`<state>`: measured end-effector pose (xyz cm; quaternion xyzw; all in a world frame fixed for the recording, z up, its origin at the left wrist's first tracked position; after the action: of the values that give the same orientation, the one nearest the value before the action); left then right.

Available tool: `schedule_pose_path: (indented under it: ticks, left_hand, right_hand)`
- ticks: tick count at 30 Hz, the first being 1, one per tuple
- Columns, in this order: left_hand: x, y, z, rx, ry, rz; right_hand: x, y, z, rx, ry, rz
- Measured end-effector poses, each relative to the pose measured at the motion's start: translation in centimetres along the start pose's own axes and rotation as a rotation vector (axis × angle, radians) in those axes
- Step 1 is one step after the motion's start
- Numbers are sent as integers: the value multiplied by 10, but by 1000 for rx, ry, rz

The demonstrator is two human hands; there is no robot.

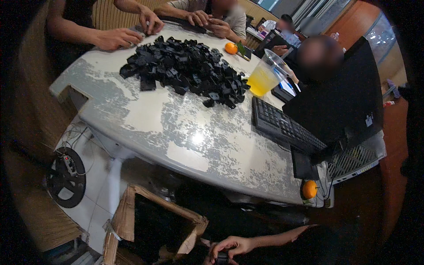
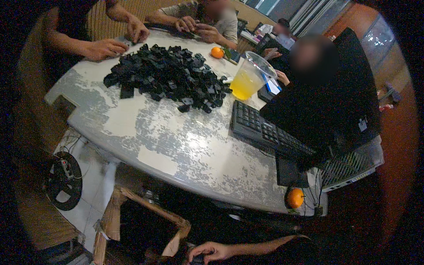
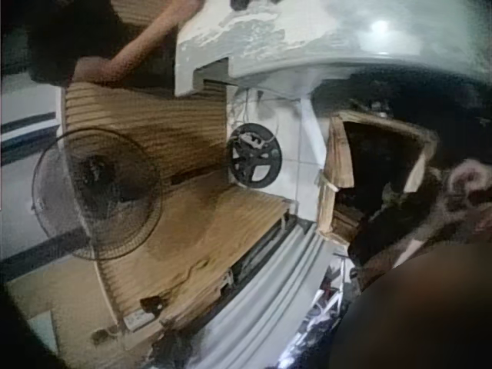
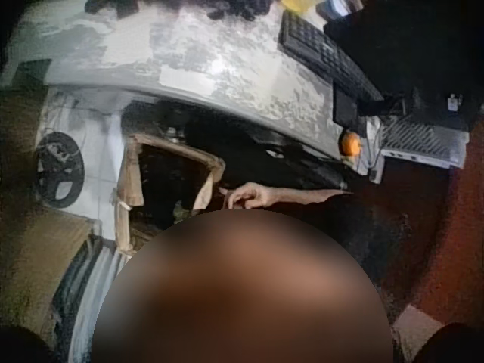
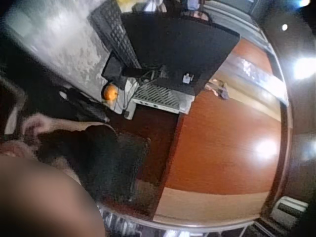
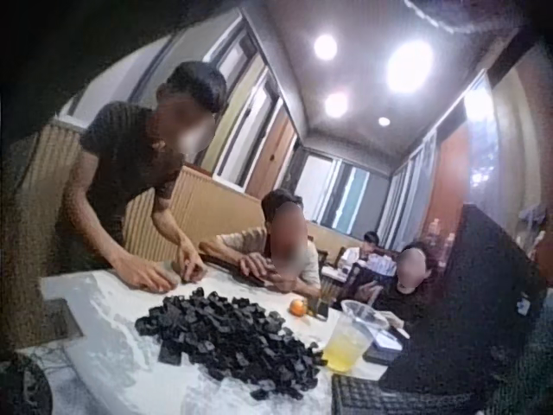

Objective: The person repeatedly picks small black plastic pieces from a table and snaps them into a segmented plastic holder. They handle the pieces one at a time, rotating the holder as needed, and continue filling it throughout the clip.

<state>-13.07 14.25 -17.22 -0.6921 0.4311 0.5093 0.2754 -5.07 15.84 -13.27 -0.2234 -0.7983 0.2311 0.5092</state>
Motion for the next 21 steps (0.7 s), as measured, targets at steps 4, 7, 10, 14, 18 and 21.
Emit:
schedule_pose_path:
  ticks: [4,7,10,14,18,21]
  left_hand:
    - [11,-8,-15,12,34,-27]
    - [11,-9,-23,17,37,-69]
    - [-6,-1,-25,17,20,-143]
    - [-59,12,-22,81,-34,-368]
    - [-115,5,-33,321,78,-757]
    - [-145,18,-32,83,-141,-493]
  right_hand:
    - [7,-3,13,-46,-67,-114]
    - [25,-7,18,12,20,-309]
    - [44,-11,25,-6,82,-362]
    - [105,-20,31,-166,368,-496]
    - [160,-51,17,-150,665,-718]
    - [177,-58,-4,-324,739,-803]
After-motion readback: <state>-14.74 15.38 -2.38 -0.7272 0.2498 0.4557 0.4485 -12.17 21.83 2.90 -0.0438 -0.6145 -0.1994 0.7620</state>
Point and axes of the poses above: each hand's wrist, its own z-axis towards the middle knuckle, its own y-axis out of the back of the hand, x = y × z, the point moved 10 cm from there along z, towards the middle knuckle, and after that the axes turned 13 degrees about -x, right-handed, at the moved point
